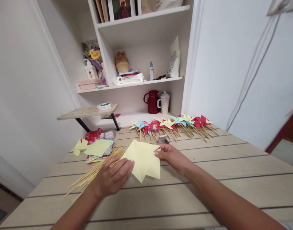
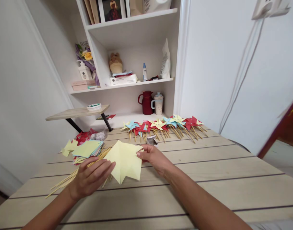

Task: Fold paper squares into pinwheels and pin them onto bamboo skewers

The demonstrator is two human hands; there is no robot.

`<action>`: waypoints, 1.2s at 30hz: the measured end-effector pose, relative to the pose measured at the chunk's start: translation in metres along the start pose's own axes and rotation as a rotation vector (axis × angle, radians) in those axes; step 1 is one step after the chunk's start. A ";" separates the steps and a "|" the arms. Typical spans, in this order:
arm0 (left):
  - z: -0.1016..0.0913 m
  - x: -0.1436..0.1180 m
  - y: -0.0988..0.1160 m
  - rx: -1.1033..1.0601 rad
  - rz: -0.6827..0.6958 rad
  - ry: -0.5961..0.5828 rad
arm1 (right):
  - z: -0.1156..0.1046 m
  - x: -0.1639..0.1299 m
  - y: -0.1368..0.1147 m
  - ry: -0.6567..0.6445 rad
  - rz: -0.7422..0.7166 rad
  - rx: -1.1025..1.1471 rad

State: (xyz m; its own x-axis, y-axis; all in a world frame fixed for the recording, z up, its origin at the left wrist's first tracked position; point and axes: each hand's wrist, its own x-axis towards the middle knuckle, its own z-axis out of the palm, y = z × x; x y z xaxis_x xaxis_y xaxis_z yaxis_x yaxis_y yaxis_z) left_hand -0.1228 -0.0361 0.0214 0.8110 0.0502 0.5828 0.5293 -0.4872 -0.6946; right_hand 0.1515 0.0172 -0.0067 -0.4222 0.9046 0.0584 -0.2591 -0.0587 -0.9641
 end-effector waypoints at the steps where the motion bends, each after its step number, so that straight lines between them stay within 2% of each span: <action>1: 0.000 0.001 0.001 -0.014 -0.015 0.005 | 0.000 0.000 0.000 0.009 0.003 0.006; 6: 0.000 0.004 0.006 -0.032 -0.012 0.016 | -0.001 0.000 0.000 0.006 0.004 0.005; 8: 0.001 0.001 0.001 -0.016 -0.011 0.028 | -0.001 -0.001 -0.001 -0.021 -0.001 -0.001; 11: 0.007 -0.014 -0.028 0.082 -0.085 0.039 | -0.001 -0.001 -0.002 -0.002 0.005 0.003; 13: 0.012 -0.032 -0.058 0.192 -0.235 0.001 | -0.001 0.000 -0.003 0.040 0.010 0.009; 16: 0.021 -0.063 -0.097 0.256 -0.450 -0.110 | -0.001 0.001 -0.002 0.068 0.003 -0.006; 18: 0.024 -0.081 -0.109 0.276 -0.523 -0.196 | -0.002 0.001 -0.002 0.065 -0.002 -0.028; 21: 0.023 -0.101 -0.106 0.224 -0.521 -0.400 | -0.002 0.001 -0.003 0.071 0.005 -0.047; 24: 0.020 -0.110 -0.100 0.121 -0.513 -0.484 | -0.001 0.002 -0.004 0.103 0.017 -0.044; 26: 0.018 -0.110 -0.103 0.057 -0.515 -0.511 | -0.002 0.004 -0.004 0.123 0.013 -0.034; 28: 0.016 -0.101 -0.110 0.047 -0.539 -0.477 | -0.003 0.005 -0.003 0.139 0.000 -0.020; 31: 0.012 -0.062 -0.113 0.046 -0.681 -0.302 | -0.005 0.007 -0.002 0.134 -0.026 -0.003; 34: 0.001 0.003 -0.094 -0.100 -0.886 -0.036 | -0.006 0.007 -0.002 0.138 -0.042 -0.010; 36: -0.006 0.049 -0.069 -0.340 -1.044 0.147 | -0.006 0.007 -0.002 0.153 -0.066 -0.011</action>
State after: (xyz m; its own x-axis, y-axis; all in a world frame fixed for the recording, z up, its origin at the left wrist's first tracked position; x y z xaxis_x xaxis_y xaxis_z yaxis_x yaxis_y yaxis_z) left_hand -0.1214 -0.0055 0.1010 -0.0431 0.4829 0.8746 0.8216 -0.4809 0.3060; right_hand 0.1543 0.0267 -0.0057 -0.2668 0.9602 0.0825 -0.2717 0.0072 -0.9624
